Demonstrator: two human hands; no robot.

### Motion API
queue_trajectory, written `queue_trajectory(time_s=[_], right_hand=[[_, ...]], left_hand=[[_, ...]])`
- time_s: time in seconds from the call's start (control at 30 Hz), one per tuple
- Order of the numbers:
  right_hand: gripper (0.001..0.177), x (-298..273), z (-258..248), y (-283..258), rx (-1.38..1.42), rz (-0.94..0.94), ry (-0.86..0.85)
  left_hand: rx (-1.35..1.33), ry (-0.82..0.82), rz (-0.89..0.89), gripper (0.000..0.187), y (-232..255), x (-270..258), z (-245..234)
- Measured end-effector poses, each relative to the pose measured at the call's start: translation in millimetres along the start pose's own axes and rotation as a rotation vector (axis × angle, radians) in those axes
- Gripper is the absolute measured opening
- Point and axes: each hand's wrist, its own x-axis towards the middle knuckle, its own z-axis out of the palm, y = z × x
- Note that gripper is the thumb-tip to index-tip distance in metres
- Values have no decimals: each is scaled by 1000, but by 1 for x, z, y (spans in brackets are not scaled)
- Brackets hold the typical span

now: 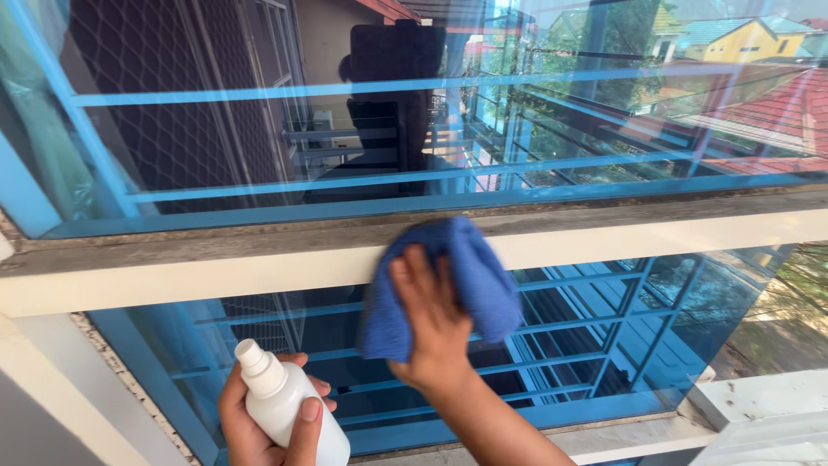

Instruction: The person wipes a window frame with a cloth while holding a spray bottle.

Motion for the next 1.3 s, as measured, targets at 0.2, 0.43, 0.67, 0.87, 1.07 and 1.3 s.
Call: queue_trajectory(time_s=[0.2, 0.43, 0.67, 0.87, 1.07, 1.3], right_hand=[[70, 30, 11, -50, 175, -182, -150], [79, 45, 0, -58, 152, -260, -273], [81, 22, -21, -16, 66, -245, -295], [74, -5, -54, 47, -42, -146, -176], [56, -16, -103, 110, -137, -53, 36], [57, -30, -143, 144, -204, 95, 211]], left_hand=[[-98, 89, 92, 81, -11, -2, -28], [26, 117, -25, 85, -3, 2, -50], [-1, 86, -25, 82, -6, 3, -30], [43, 46, -32, 81, -4, -1, -8], [71, -9, -48, 81, 1, -1, 12], [39, -53, -28, 78, 11, -8, 32]])
